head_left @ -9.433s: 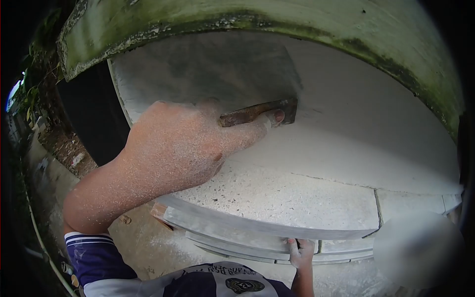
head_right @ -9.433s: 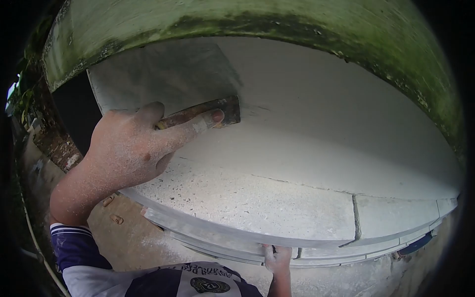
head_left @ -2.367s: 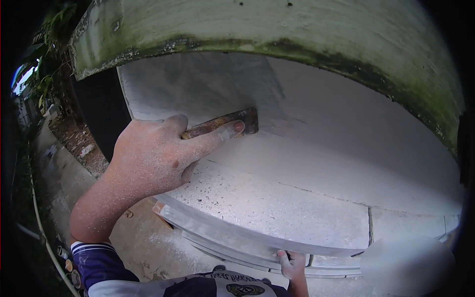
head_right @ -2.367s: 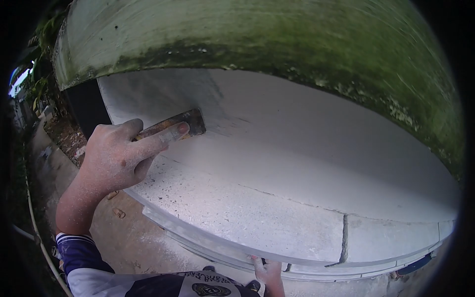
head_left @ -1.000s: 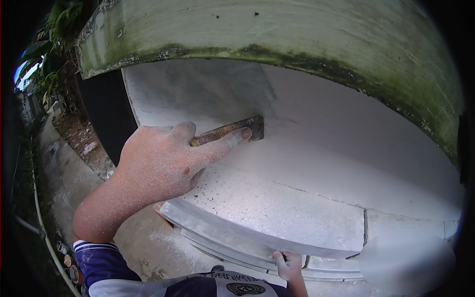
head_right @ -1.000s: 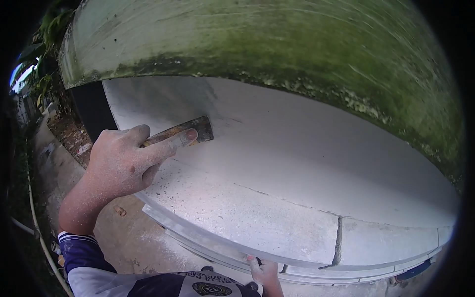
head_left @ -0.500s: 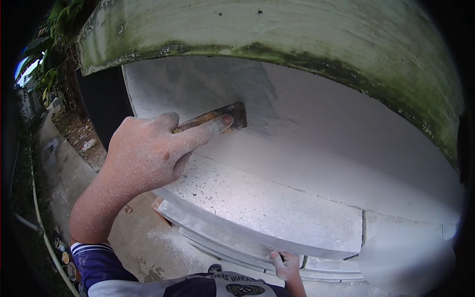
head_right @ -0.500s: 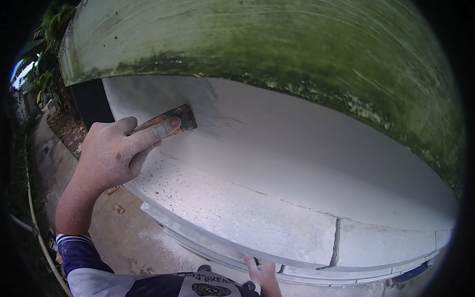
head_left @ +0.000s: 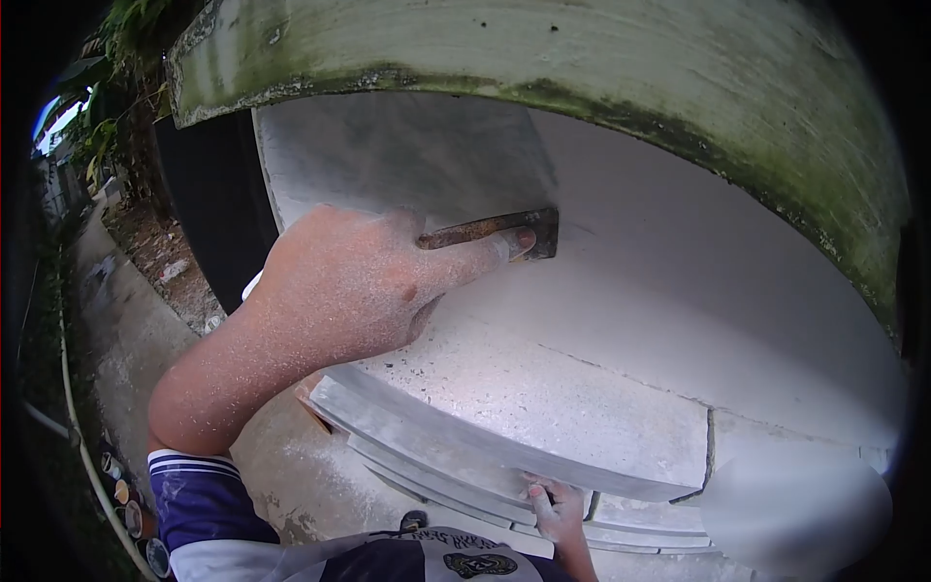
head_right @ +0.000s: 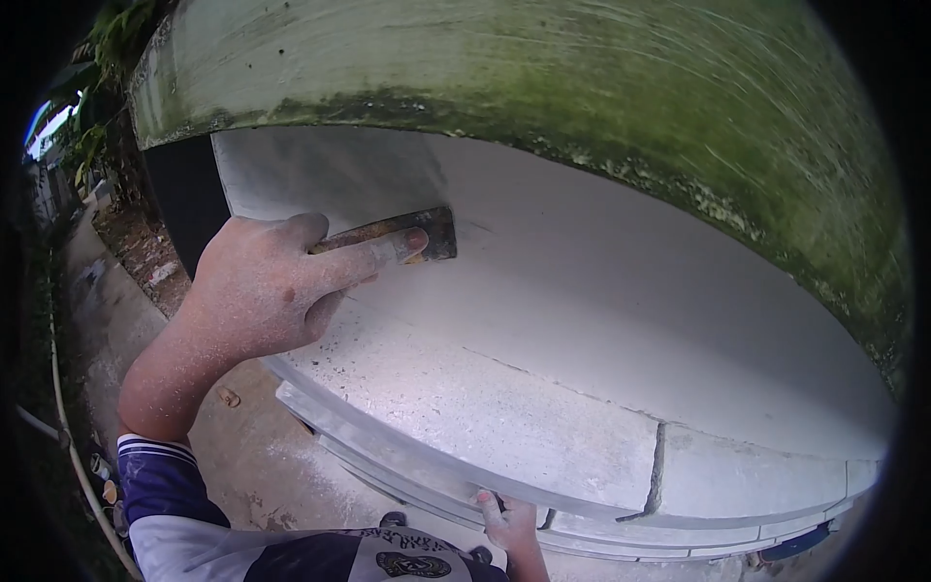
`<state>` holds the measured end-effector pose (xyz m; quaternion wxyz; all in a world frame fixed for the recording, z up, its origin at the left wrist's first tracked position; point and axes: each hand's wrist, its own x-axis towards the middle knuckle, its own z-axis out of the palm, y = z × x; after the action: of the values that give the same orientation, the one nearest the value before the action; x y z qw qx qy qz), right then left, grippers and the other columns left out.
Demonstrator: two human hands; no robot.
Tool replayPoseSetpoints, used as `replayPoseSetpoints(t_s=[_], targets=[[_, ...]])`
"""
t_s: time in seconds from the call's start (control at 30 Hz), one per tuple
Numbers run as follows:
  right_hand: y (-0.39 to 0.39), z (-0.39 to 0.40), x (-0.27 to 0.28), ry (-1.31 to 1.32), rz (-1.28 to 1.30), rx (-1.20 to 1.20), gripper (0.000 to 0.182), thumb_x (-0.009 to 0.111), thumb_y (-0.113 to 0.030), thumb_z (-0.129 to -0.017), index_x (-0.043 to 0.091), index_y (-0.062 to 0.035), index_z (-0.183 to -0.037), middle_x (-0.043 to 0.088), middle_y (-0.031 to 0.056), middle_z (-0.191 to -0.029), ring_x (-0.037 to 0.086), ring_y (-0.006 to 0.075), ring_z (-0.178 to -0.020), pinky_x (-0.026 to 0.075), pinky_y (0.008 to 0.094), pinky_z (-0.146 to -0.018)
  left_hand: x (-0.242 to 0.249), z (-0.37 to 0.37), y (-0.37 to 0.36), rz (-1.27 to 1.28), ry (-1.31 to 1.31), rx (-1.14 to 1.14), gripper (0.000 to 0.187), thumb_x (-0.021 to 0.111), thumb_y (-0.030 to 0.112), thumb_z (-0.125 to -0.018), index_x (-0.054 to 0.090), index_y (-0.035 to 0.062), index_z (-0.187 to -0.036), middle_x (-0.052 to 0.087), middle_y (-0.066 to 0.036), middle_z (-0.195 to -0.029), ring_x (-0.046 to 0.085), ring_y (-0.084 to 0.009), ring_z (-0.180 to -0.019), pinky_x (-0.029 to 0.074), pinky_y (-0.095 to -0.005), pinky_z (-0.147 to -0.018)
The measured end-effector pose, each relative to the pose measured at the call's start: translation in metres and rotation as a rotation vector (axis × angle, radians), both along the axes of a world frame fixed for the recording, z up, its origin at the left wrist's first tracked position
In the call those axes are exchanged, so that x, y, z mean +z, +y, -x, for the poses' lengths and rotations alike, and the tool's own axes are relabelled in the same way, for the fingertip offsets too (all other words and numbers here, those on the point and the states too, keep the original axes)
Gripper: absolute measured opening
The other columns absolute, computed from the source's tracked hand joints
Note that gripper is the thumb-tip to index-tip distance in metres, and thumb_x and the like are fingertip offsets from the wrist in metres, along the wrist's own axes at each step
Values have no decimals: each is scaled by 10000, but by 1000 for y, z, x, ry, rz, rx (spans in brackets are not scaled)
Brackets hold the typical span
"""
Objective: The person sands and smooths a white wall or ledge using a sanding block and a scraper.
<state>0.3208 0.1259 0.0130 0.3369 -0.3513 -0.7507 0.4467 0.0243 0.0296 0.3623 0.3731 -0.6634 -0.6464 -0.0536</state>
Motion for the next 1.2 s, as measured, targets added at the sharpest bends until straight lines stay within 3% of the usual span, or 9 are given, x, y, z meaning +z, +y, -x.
replayPoseSetpoints(t_s=[0.13,0.23,0.37,0.53,0.73,0.83,0.93,1.03,1.2], targets=[[-1,4,5,21,62,14,213,676,-243,-958,763,-60,-895,712,109,-795,668,254,-743,508,364,-712,-4,4,-6,0,-24,2,614,739,172,-817,626,425,-1365,555,-35,-658,583,-214,-528,471,-369,-488],[8,4,-9,74,-264,56,300,651,-252,-1007,754,22,-1072,748,82,-772,607,96,-586,511,270,-602,-3,18,-14,-66,-28,111,614,734,153,-807,637,433,-1344,556,-38,-665,594,-220,-546,475,-375,-499],[2,-2,0,-19,-129,47,305,653,-258,-1006,755,22,-1066,757,99,-795,649,116,-646,530,279,-652,0,-1,3,-30,21,-53,618,731,146,-814,630,420,-1358,567,-44,-689,611,-229,-578,486,-381,-509],[2,7,-1,140,-149,37,289,654,-243,-1002,757,21,-1060,760,107,-811,670,122,-686,534,276,-678,-2,-1,-6,17,-40,43,632,732,156,-816,618,439,-1370,575,-46,-693,609,-230,-565,489,-377,-502],[5,3,-4,90,-271,58,260,650,-220,-998,760,4,-1069,771,135,-890,709,151,-741,549,288,-707,3,-6,2,-6,13,37,619,739,188,-842,602,439,-1391,562,-40,-672,598,-210,-548,476,-363,-479],[-2,4,6,88,-30,53,210,667,-52,-921,742,-23,-1115,757,123,-896,712,208,-744,546,322,-732,0,-8,1,16,0,12,597,737,199,-850,609,429,-1386,559,-39,-666,598,-209,-549,476,-363,-481],[-1,6,11,108,-153,69,205,663,-41,-924,742,-17,-1112,757,123,-884,726,196,-754,549,315,-725,-5,1,-8,11,-27,51,599,736,202,-850,605,440,-1383,557,-38,-665,599,-217,-552,481,-368,-490],[1,3,8,65,-155,70,285,649,-245,-1007,753,10,-1082,759,114,-829,683,137,-694,536,296,-653,-2,3,-5,-10,-14,47,602,737,206,-852,600,448,-1386,552,-37,-660,599,-220,-551,481,-370,-493],[2,4,4,84,-169,60,279,652,-246,-1006,755,3,-1079,760,89,-814,671,132,-673,538,297,-665,4,-12,1,2,-3,1,561,722,200,-873,616,418,-1379,535,-37,-631,601,-220,-552,475,-365,-490]])
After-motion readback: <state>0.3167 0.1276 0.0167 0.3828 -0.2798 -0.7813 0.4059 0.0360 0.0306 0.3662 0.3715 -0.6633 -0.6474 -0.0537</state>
